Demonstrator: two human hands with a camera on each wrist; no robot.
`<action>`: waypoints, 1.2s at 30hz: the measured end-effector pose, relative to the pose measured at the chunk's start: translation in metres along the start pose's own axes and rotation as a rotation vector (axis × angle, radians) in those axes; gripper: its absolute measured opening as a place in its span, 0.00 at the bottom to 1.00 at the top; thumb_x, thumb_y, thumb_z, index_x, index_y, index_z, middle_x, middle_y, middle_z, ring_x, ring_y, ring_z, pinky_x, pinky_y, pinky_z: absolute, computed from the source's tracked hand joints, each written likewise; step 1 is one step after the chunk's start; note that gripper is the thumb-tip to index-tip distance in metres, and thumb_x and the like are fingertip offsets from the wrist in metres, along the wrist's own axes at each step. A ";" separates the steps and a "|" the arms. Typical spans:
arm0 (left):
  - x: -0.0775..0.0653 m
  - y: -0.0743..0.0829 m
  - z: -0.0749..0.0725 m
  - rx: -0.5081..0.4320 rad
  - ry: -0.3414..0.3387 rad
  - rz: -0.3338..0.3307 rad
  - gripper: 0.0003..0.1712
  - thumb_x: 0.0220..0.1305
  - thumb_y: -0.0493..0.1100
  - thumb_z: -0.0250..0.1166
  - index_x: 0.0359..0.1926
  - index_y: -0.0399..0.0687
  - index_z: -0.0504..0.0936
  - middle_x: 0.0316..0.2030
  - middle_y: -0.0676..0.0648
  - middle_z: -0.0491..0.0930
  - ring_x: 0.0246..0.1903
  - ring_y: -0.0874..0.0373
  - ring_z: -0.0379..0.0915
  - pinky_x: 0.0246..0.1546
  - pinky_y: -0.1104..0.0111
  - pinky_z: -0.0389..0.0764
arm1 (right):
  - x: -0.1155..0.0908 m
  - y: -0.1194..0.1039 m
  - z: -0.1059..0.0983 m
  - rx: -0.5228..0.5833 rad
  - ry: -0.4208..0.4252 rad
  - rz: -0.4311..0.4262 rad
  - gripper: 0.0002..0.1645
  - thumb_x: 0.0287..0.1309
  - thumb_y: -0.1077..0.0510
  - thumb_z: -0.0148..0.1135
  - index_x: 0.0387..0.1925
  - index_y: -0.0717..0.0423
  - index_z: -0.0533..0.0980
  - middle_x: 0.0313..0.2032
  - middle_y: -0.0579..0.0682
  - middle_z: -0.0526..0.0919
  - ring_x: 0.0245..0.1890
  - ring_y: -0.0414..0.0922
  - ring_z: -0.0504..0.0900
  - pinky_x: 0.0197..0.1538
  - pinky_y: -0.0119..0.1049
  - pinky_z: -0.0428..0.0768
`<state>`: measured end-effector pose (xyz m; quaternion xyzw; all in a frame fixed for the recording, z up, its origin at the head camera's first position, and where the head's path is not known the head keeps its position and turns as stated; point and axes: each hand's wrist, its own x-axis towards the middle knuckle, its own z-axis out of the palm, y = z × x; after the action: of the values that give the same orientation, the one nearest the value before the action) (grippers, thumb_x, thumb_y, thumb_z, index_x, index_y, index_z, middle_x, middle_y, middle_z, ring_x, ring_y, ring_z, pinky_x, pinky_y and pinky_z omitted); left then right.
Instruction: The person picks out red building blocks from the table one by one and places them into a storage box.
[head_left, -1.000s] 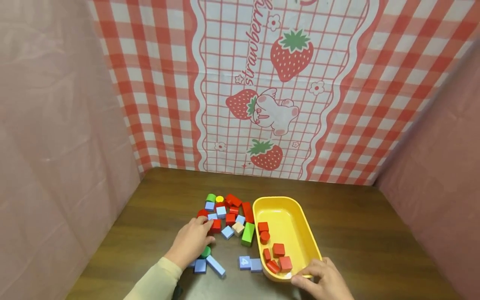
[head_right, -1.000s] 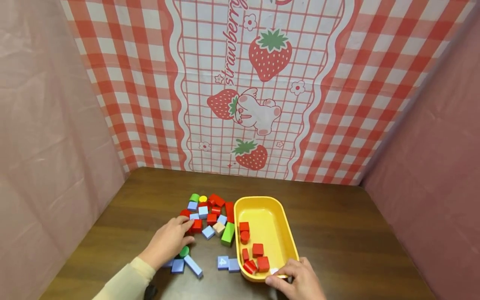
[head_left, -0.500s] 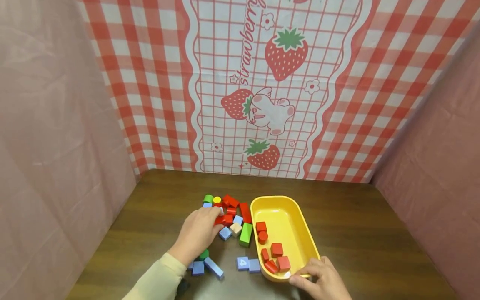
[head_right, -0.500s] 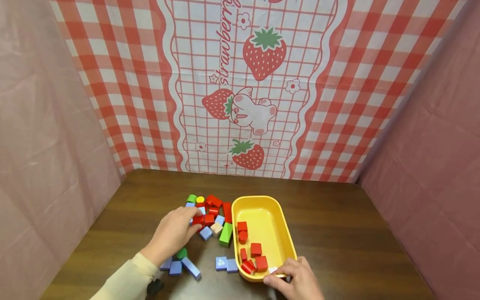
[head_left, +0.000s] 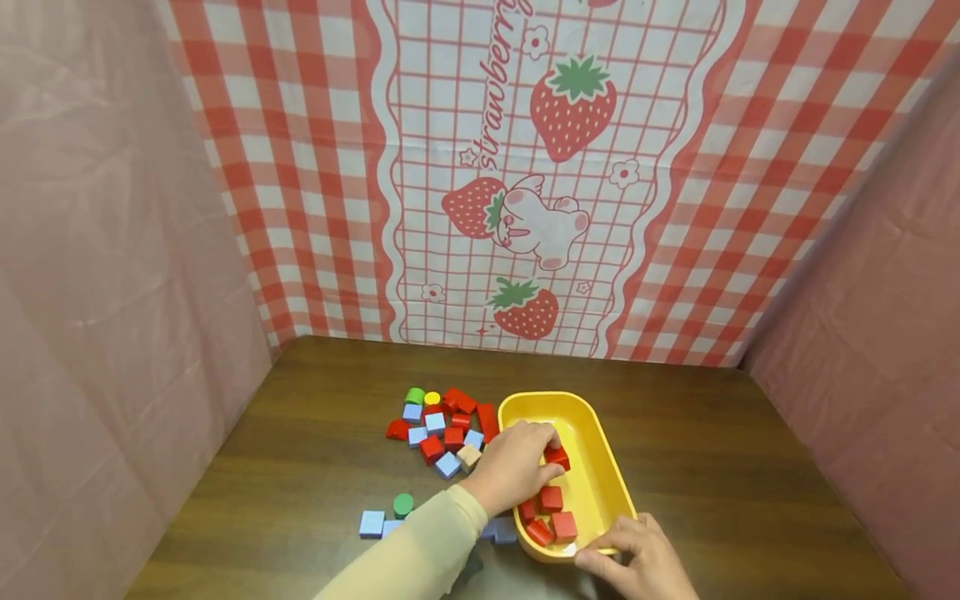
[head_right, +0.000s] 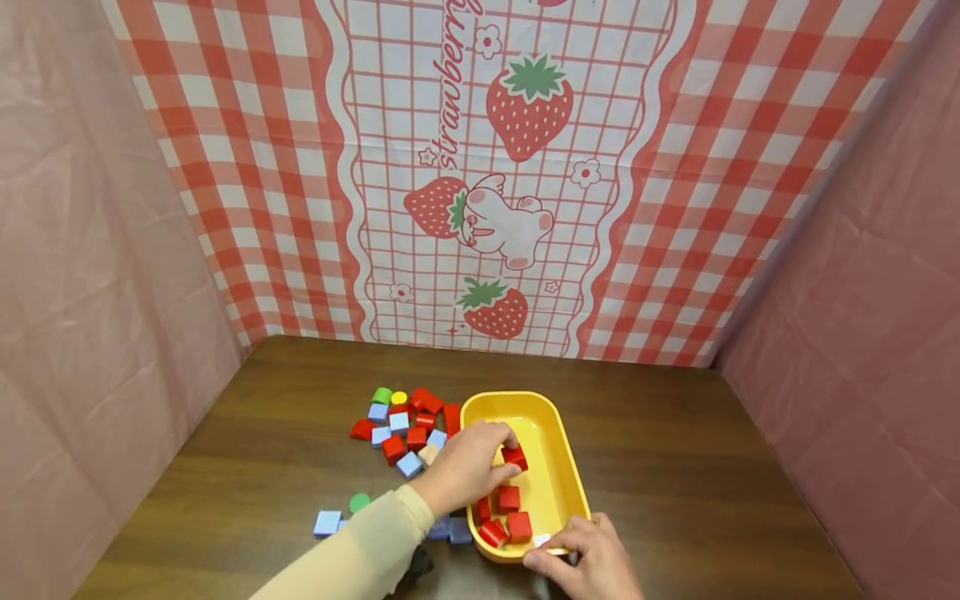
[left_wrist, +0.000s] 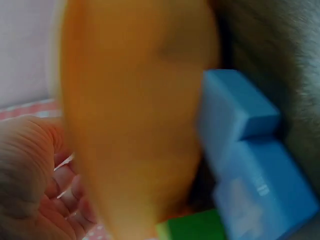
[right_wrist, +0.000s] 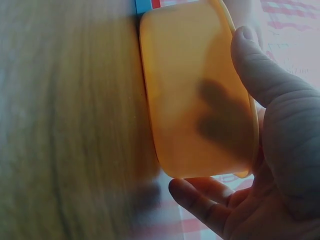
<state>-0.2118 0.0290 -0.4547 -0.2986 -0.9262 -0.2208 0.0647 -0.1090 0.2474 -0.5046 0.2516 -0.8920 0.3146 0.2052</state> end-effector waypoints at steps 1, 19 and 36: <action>0.001 0.000 0.005 0.010 -0.017 -0.010 0.17 0.58 0.56 0.72 0.43 0.57 0.79 0.34 0.59 0.77 0.33 0.67 0.68 0.37 0.71 0.79 | 0.000 0.000 0.000 0.003 0.003 -0.001 0.10 0.37 0.45 0.81 0.24 0.29 0.85 0.22 0.25 0.72 0.27 0.34 0.63 0.29 0.26 0.61; 0.002 -0.004 0.025 0.069 -0.046 -0.054 0.15 0.57 0.55 0.73 0.40 0.59 0.79 0.31 0.60 0.76 0.30 0.66 0.69 0.36 0.70 0.78 | 0.001 -0.003 -0.002 -0.026 -0.020 0.059 0.08 0.39 0.41 0.80 0.22 0.30 0.85 0.22 0.23 0.72 0.28 0.34 0.63 0.29 0.27 0.62; 0.000 -0.003 0.024 0.042 -0.091 -0.080 0.14 0.56 0.55 0.74 0.40 0.59 0.80 0.31 0.60 0.75 0.30 0.64 0.67 0.40 0.69 0.78 | 0.000 -0.003 -0.002 -0.016 -0.028 0.066 0.08 0.39 0.41 0.79 0.22 0.32 0.85 0.21 0.24 0.71 0.28 0.34 0.62 0.28 0.27 0.62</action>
<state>-0.2134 0.0378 -0.4777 -0.2697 -0.9438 -0.1898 0.0198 -0.1069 0.2466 -0.5021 0.2249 -0.9051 0.3103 0.1841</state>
